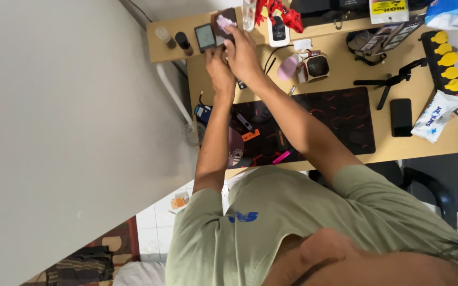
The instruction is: Organizing and examining various small items on a desk including electronics and tools
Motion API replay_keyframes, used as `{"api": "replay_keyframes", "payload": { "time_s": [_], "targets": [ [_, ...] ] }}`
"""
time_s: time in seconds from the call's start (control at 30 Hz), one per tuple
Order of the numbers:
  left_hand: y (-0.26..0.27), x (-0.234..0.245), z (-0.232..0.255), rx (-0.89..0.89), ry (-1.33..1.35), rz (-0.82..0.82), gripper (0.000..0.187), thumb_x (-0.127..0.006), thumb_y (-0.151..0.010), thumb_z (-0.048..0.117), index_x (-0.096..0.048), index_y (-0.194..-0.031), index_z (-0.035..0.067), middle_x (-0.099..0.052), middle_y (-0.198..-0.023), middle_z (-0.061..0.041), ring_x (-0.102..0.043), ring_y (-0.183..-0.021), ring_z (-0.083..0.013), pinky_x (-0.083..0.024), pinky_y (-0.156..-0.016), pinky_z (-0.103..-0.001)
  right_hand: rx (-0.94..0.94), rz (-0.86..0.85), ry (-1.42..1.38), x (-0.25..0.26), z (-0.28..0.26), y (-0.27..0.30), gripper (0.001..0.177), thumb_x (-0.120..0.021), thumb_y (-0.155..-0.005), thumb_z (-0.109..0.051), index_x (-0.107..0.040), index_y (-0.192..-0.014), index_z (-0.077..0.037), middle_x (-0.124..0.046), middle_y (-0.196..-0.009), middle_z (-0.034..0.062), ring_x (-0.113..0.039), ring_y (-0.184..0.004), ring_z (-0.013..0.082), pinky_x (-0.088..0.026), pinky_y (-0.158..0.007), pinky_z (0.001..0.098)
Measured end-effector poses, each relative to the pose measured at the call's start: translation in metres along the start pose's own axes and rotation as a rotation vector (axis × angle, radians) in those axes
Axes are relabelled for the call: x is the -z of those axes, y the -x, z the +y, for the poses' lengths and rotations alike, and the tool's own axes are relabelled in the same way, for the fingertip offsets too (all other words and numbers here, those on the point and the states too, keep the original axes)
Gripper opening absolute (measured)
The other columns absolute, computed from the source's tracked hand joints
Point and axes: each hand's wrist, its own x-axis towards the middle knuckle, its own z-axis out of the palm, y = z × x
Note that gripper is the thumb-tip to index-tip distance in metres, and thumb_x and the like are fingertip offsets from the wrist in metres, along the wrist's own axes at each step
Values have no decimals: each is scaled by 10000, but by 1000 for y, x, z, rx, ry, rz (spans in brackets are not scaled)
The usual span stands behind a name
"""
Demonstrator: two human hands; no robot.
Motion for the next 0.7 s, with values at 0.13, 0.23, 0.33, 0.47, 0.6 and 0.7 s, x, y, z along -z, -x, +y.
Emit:
{"api": "replay_keyframes", "payload": {
  "time_s": [0.13,0.23,0.33,0.47,0.6,0.7],
  "targets": [
    [6,11,4,-111,74,55,261,-671,-954,54,-706,-1209,16,-707,-1015,-174,-699,-912,-306,-567,-765,-365,-41,-93,-68,2,-9,-4,334,-531,-1038,13,-454,-1363,26,-564,-1379,288,-604,-1262,417,-547,-1085,517],
    [4,15,-9,-145,-4,65,283,-632,-996,179,-725,-1227,43,-721,-1007,-146,-715,-897,-290,-582,-786,-385,-109,-150,-23,16,-22,-3,335,-450,-1092,-55,-445,-1427,-62,-600,-1336,300,-522,-488,53,-507,-372,178],
    [6,44,6,-248,-9,165,233,-616,-1015,214,-752,-1137,70,-765,-1068,-103,-750,-945,-245,-604,-820,-355,-42,-102,85,16,-5,-4,335,-439,-1130,-122,-485,-1457,-65,-524,-621,-12,-432,-400,112,-326,-326,279],
    [22,57,3,-327,90,359,146,-633,-1007,88,-732,-1113,68,-722,-877,-49,-648,-693,-149,-553,-645,-283,-20,-74,128,15,1,-2,378,-524,-1141,-90,-451,-1510,-55,-479,-569,-41,-414,-381,88,-358,-329,235],
    [47,38,-30,-206,43,463,64,-651,-961,136,-674,-925,89,-600,-723,-49,-565,-607,-206,-487,-600,-355,17,-39,132,8,12,1,445,-513,-1171,-106,-346,-1580,-53,-577,-642,-16,-460,-421,66,-394,-350,184],
    [66,10,-66,-129,62,395,111,-625,-939,159,-688,-883,87,-586,-653,-59,-551,-572,-236,-476,-601,-403,53,-16,138,7,17,6,489,-509,-1192,-116,-275,-1618,-61,-538,-628,-42,-454,-450,63,-364,-378,199]
  ]
}}
